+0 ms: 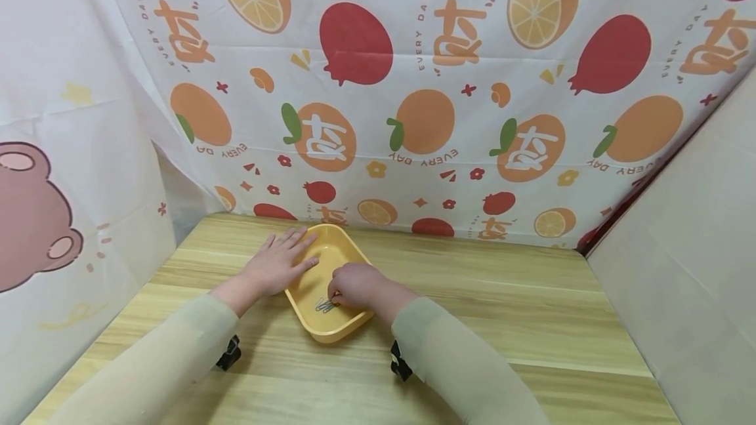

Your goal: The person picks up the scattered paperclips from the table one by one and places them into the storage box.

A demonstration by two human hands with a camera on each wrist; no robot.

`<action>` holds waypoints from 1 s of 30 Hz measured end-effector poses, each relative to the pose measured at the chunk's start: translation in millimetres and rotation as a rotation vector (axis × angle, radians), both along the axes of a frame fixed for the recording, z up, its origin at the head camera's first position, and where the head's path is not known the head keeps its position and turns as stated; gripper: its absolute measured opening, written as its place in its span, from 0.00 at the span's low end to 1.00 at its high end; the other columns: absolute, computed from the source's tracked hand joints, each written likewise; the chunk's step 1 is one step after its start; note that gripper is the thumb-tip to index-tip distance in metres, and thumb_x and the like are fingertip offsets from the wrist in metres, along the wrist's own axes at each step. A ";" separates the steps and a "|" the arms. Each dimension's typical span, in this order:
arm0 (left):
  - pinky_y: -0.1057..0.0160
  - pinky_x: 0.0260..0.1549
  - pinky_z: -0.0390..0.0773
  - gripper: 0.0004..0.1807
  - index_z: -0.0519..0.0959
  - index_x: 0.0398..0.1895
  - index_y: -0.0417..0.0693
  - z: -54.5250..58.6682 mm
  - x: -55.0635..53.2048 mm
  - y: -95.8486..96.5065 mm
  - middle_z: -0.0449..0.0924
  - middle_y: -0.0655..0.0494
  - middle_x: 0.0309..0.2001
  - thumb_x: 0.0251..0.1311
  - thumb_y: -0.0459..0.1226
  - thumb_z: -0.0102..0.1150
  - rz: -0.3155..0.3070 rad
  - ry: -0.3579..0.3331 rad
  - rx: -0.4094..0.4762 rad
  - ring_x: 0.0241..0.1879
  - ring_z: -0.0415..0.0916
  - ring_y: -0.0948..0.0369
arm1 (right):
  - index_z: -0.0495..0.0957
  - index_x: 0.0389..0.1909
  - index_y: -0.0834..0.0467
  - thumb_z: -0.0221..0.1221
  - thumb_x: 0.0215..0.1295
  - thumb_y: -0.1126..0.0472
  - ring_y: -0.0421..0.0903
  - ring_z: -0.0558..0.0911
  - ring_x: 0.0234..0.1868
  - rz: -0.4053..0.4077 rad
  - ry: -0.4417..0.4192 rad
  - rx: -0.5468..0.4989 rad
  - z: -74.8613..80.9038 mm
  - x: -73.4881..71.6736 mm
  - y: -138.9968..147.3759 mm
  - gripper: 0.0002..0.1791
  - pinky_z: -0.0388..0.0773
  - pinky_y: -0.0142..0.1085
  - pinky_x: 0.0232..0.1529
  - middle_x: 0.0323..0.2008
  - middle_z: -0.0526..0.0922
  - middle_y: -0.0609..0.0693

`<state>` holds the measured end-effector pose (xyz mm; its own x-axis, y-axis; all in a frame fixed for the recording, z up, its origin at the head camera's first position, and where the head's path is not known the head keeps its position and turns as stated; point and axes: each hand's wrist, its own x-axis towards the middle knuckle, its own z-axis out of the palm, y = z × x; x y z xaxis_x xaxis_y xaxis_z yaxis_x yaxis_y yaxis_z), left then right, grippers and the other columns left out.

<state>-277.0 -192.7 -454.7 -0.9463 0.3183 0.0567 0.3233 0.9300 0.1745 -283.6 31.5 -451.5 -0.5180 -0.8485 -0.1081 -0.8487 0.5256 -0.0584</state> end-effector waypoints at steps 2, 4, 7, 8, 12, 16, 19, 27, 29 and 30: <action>0.36 0.72 0.39 0.37 0.56 0.78 0.53 0.1 -0.6 0.6 0.48 0.47 0.78 0.73 0.61 0.38 -0.001 0.003 0.003 0.77 0.44 0.44 | 0.89 0.39 0.42 0.64 0.68 0.52 0.33 0.74 0.33 -0.006 -0.004 -0.008 0.4 0.1 0.5 0.06 0.74 0.26 0.40 0.32 0.79 0.35; 0.36 0.72 0.39 0.37 0.56 0.78 0.53 0.3 -1.1 1.2 0.49 0.47 0.78 0.73 0.61 0.38 -0.002 0.004 0.003 0.77 0.44 0.44 | 0.89 0.39 0.43 0.63 0.68 0.52 0.33 0.75 0.33 -0.011 -0.006 -0.019 1.4 0.1 1.1 0.06 0.74 0.26 0.40 0.32 0.79 0.36; 0.36 0.72 0.38 0.38 0.56 0.78 0.54 1.4 -1.5 1.7 0.49 0.47 0.78 0.73 0.62 0.38 -0.006 0.002 0.001 0.77 0.44 0.44 | 0.89 0.40 0.43 0.63 0.68 0.52 0.33 0.75 0.33 -0.017 -0.005 -0.036 2.0 -0.1 2.5 0.06 0.74 0.26 0.40 0.32 0.79 0.36; 0.36 0.72 0.38 0.38 0.56 0.78 0.54 1.5 -1.5 1.8 0.48 0.47 0.78 0.73 0.62 0.38 -0.006 0.000 -0.001 0.77 0.43 0.44 | 0.89 0.40 0.43 0.63 0.68 0.52 0.33 0.75 0.33 -0.020 -0.005 -0.041 2.1 -0.2 3.0 0.07 0.74 0.26 0.40 0.32 0.79 0.36; 0.36 0.72 0.38 0.38 0.55 0.79 0.54 2.5 -1.1 1.9 0.48 0.47 0.78 0.73 0.62 0.38 -0.003 -0.011 -0.008 0.77 0.43 0.44 | 0.89 0.42 0.44 0.63 0.68 0.51 0.33 0.76 0.34 -0.039 -0.010 -0.057 2.3 -0.3 5.5 0.08 0.75 0.27 0.41 0.34 0.80 0.37; 0.35 0.71 0.39 0.38 0.55 0.79 0.54 2.4 -1.2 2.2 0.48 0.47 0.78 0.73 0.61 0.38 -0.001 -0.010 -0.014 0.77 0.43 0.44 | 0.88 0.45 0.44 0.63 0.68 0.50 0.33 0.76 0.36 -0.084 -0.037 -0.089 4.0 0.7 8.8 0.09 0.76 0.29 0.43 0.36 0.80 0.37; 0.35 0.71 0.41 0.38 0.55 0.79 0.54 1.8 -1.9 1.9 0.48 0.47 0.78 0.73 0.62 0.38 -0.003 -0.004 -0.017 0.77 0.44 0.44 | 0.88 0.46 0.45 0.63 0.68 0.51 0.34 0.78 0.39 -0.106 -0.047 -0.126 7.3 2.1 12.0 0.10 0.77 0.30 0.45 0.37 0.80 0.37; 0.35 0.71 0.39 0.38 0.55 0.79 0.55 -0.9 -2.5 0.5 0.47 0.47 0.79 0.73 0.62 0.38 0.000 -0.003 -0.002 0.77 0.43 0.44 | 0.88 0.48 0.50 0.64 0.68 0.53 0.40 0.80 0.44 -0.132 -0.037 -0.274 17.9 6.4 27.4 0.12 0.78 0.34 0.50 0.41 0.83 0.42; 0.35 0.71 0.40 0.38 0.55 0.79 0.55 -0.9 -2.1 0.7 0.47 0.47 0.79 0.72 0.63 0.37 -0.001 -0.001 -0.007 0.77 0.43 0.44 | 0.87 0.48 0.50 0.63 0.68 0.53 0.41 0.80 0.44 -0.148 -0.043 -0.308 20.1 8.0 32.6 0.12 0.78 0.36 0.51 0.42 0.83 0.42; 0.35 0.71 0.39 0.39 0.55 0.79 0.55 -0.8 -1.9 0.6 0.47 0.47 0.79 0.72 0.63 0.37 -0.001 -0.002 -0.006 0.77 0.43 0.44 | 0.87 0.48 0.51 0.63 0.68 0.53 0.42 0.80 0.44 -0.155 -0.046 -0.326 20.6 8.7 35.6 0.12 0.78 0.36 0.50 0.41 0.82 0.43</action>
<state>-279.0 -192.1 -455.5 -0.9460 0.3198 0.0527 0.3241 0.9307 0.1698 -274.9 67.0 -430.9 -0.6443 -0.7538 0.1292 -0.7528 0.5953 -0.2808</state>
